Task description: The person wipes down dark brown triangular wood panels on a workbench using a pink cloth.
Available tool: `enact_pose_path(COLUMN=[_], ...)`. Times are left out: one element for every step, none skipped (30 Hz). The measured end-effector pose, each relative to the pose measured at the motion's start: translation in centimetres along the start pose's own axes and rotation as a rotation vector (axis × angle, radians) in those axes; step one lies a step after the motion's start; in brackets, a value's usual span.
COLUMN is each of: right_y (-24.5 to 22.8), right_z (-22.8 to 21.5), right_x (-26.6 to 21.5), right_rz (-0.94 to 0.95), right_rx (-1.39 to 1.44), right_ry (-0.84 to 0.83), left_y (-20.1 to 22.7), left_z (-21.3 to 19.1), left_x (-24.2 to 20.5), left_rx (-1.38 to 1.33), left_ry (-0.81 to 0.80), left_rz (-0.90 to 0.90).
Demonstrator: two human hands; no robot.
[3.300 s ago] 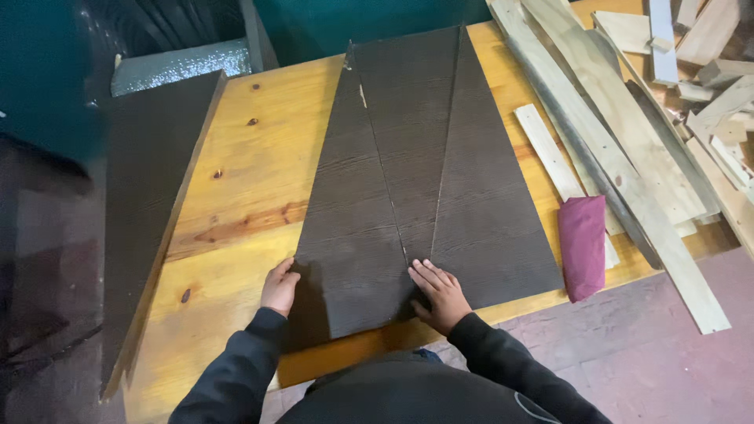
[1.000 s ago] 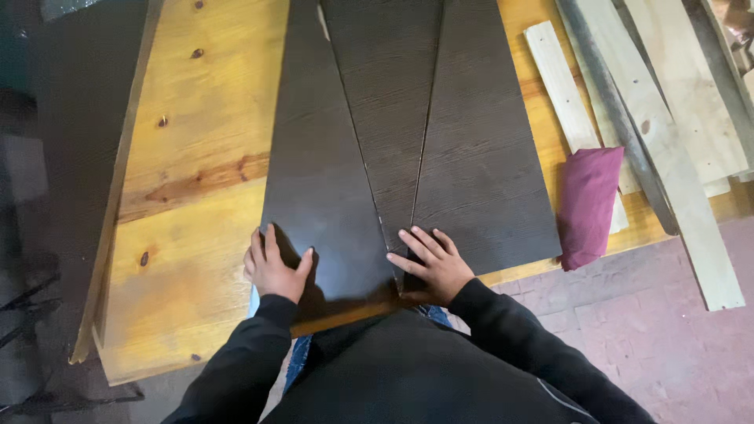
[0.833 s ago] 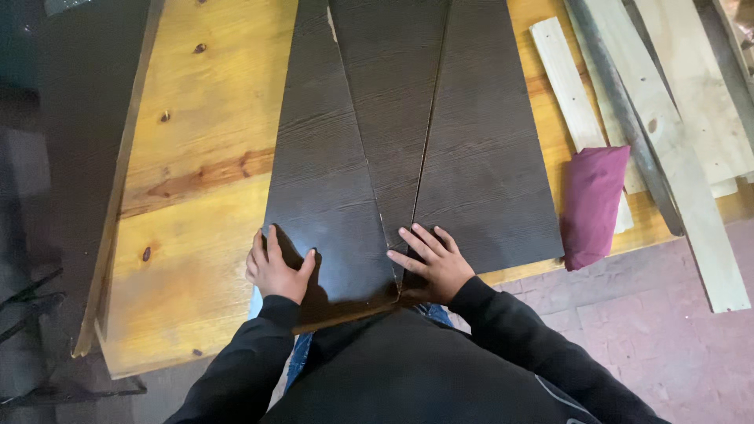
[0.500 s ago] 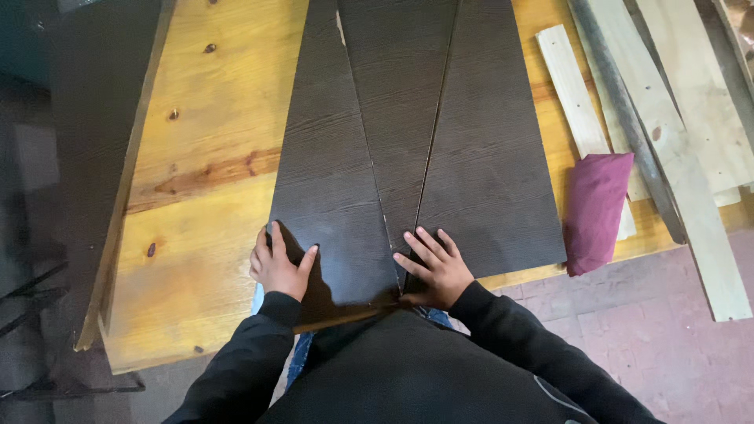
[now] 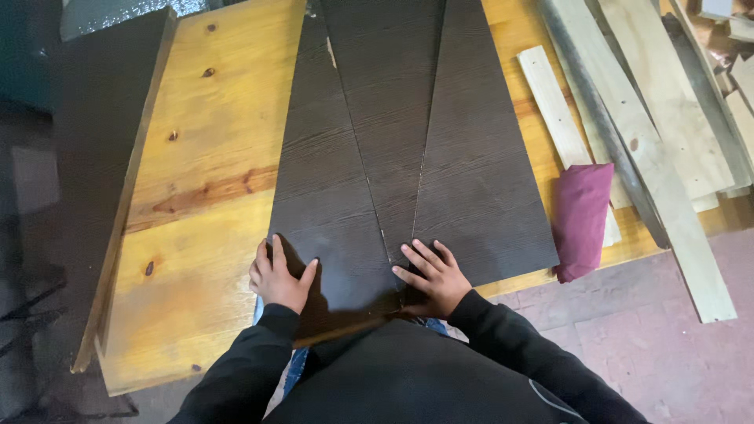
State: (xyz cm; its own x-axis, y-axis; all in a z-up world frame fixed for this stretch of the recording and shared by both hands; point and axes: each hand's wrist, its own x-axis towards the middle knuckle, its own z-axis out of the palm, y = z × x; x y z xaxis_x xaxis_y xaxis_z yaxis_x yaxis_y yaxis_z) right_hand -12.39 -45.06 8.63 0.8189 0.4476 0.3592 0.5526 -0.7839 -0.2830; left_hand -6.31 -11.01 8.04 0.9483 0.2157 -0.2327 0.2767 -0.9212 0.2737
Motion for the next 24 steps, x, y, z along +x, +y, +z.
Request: enact_pose_path(right_y=[0.1,0.2,0.2,0.3,0.5,0.3,0.3,0.3,0.3,0.2,0.0,0.7,1.5,2.2,3.4,4.7,5.9,7.3,8.5,9.8,11.9,14.0,16.1,16.9], right_z=[0.0,0.1,0.3,0.5,0.7,0.4,-0.1,-0.6,-0.9,-1.2,-1.3,-0.9,-0.4,0.0,-0.6,-1.2,-1.8,-2.8,-3.8,-4.8,-4.2,-3.6,-3.1,-3.2], right_x=[0.0,0.0,-0.2,-0.4,-0.5,-0.3,-0.1,0.1,0.2,0.3,0.4,-0.3,-0.9,-1.6,-2.3,-3.1,-4.0,-4.7,-5.5,-6.3,-8.6,-10.8,-13.1,-14.3], right_rz=[-0.010,-0.019,-0.013,-0.008,-0.004,0.001,-0.002,-0.004,0.004,0.013,0.019,0.025,0.047,0.069,0.076,0.127,0.177,0.183,0.318,0.453,0.462,0.622,0.780,0.787], right_rx=[-0.008,-0.017,-0.021,-0.023,-0.030,-0.038,-0.024,-0.010,-0.020,0.020,0.065,0.059,0.113,0.166,0.159,0.144,0.130,0.124,0.081,0.037,0.032,-0.047,-0.128,-0.134], right_ry=[0.000,-0.001,0.000,-0.008,-0.016,-0.015,-0.010,-0.005,0.001,0.003,0.005,0.011,0.034,0.056,0.061,0.152,0.244,0.248,0.351,0.453,0.456,0.515,0.574,0.576], left_y=[0.0,-0.1,-0.3,-0.5,-0.5,-1.1,-1.2,-1.4,-1.2,-1.1,-1.2,-1.4,-1.5,-1.6,-1.1,-0.7,-0.2,1.5,3.1,4.7,6.5,8.2,9.8,12.0], left_z=[0.1,0.3,0.3,0.4,0.6,0.8,1.1,1.3,1.1,1.0,0.7,0.5,0.4,0.2,0.0,-0.2,-0.3,-1.6,-2.8,-4.0,-4.1,-4.1,-4.3,-4.9], left_x=[-0.1,-0.2,-0.2,-0.2,-0.1,-0.1,0.0,0.2,0.2,0.3,0.2,0.4,0.5,0.7,0.6,0.6,0.5,0.3,0.0,-0.3,-0.3,-0.4,-0.5,-1.1], left_rx=[0.001,0.002,0.002,0.010,0.013,0.009,0.009,0.009,0.007,-0.002,-0.008,-0.007,-0.002,0.003,0.003,-0.005,-0.012,-0.012,-0.010,-0.007,-0.005,-0.030,-0.057,-0.056], left_ry=[0.031,0.063,0.060,0.093,0.127,0.127,0.130,0.132,0.133,0.117,0.101,0.101,0.038,-0.024,-0.025,0.044,0.114,0.113,0.068,0.024,0.019,0.027,0.036,0.032], left_rz=[0.024,0.047,0.054,0.090,0.127,0.135,0.133,0.130,0.145,0.132,0.115,0.126,0.100,0.074,0.084,0.105,0.125,0.134,0.178,0.221,0.230,0.313,0.395,0.404])
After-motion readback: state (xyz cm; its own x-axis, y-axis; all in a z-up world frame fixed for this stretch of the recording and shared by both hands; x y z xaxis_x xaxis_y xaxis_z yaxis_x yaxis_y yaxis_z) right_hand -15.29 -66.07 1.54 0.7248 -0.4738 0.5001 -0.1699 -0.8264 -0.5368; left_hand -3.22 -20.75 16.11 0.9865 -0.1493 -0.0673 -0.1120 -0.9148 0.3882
